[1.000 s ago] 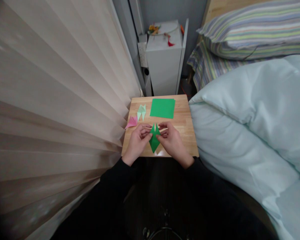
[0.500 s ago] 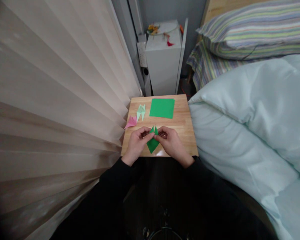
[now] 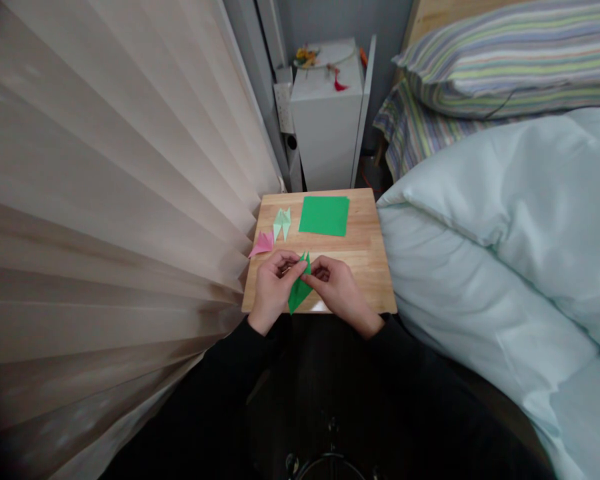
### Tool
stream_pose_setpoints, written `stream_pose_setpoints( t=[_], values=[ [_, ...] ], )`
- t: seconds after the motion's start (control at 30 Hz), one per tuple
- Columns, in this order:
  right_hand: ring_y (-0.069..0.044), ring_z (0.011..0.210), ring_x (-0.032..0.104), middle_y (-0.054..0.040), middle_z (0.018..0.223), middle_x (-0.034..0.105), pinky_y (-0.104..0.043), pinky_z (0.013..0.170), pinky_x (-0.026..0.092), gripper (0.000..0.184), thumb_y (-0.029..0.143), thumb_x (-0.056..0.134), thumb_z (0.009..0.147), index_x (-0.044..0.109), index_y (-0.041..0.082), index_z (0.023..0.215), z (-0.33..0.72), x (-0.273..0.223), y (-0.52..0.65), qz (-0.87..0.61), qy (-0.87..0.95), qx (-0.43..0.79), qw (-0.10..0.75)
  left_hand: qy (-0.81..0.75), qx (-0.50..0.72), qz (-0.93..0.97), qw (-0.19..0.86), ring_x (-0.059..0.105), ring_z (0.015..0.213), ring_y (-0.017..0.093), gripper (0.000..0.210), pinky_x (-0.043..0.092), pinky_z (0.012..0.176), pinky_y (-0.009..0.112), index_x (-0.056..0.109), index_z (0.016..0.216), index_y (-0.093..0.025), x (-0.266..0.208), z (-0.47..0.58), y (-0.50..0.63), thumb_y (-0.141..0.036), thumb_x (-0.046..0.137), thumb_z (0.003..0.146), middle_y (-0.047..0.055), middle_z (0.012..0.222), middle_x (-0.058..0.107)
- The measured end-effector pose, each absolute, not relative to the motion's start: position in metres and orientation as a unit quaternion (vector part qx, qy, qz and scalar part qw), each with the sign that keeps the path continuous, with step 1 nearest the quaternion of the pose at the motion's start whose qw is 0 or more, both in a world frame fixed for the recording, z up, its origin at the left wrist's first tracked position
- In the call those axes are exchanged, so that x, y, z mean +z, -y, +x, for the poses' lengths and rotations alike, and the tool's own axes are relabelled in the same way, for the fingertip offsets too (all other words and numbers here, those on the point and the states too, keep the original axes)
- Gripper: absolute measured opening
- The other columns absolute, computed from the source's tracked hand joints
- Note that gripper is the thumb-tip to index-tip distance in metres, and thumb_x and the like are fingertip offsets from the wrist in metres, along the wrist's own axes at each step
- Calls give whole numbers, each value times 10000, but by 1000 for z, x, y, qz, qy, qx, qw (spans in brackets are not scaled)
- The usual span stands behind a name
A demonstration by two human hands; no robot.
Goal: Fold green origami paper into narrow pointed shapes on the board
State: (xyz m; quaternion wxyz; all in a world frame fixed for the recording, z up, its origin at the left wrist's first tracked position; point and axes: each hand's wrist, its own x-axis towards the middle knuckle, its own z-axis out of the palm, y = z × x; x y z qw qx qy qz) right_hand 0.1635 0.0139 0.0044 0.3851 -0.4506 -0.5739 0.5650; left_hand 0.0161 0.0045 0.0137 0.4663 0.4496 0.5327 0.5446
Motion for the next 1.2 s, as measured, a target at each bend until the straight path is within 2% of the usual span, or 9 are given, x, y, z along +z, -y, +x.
stream_pose_setpoints(
  t=[0.23, 0.47, 0.67, 0.9, 1.2],
  values=[
    [-186, 699, 605, -10, 712, 640, -336, 694, 467, 102, 210, 658, 833, 607, 208, 744, 167, 10, -12, -466, 673, 453, 352, -531, 535, 469, 460, 658, 721, 153, 106, 532, 716, 289, 688, 772, -180, 16, 14, -3, -260, 753, 792, 21, 768, 709],
    [-170, 688, 602, -3, 719, 639, -308, 657, 453, 156, 317, 660, 875, 630, 197, 780, 164, 11, -11, -468, 622, 497, 382, -517, 548, 461, 468, 670, 694, 147, 158, 537, 688, 274, 668, 780, -178, 13, 14, -6, -284, 785, 774, 22, 755, 716],
    [-165, 670, 597, -11, 724, 661, -300, 626, 439, 163, 338, 690, 866, 653, 192, 803, 163, 9, -10, -486, 575, 501, 426, -522, 538, 465, 470, 714, 734, 167, 153, 540, 726, 286, 722, 929, -176, 10, 12, -6, -223, 759, 789, 33, 780, 762],
    [-163, 688, 592, -13, 733, 645, -306, 668, 451, 149, 297, 630, 904, 642, 190, 801, 165, 18, -9, -470, 638, 452, 408, -546, 512, 501, 435, 715, 797, 191, 109, 538, 712, 296, 781, 846, -173, 6, 10, -7, -270, 745, 809, 74, 894, 788],
    [-177, 690, 615, -29, 745, 665, -320, 676, 467, 185, 347, 647, 896, 643, 187, 803, 164, 14, -10, -496, 617, 450, 412, -537, 495, 524, 439, 690, 772, 181, 125, 536, 732, 303, 762, 823, -167, 7, 9, -6, -281, 715, 843, 69, 855, 769]
  ],
)
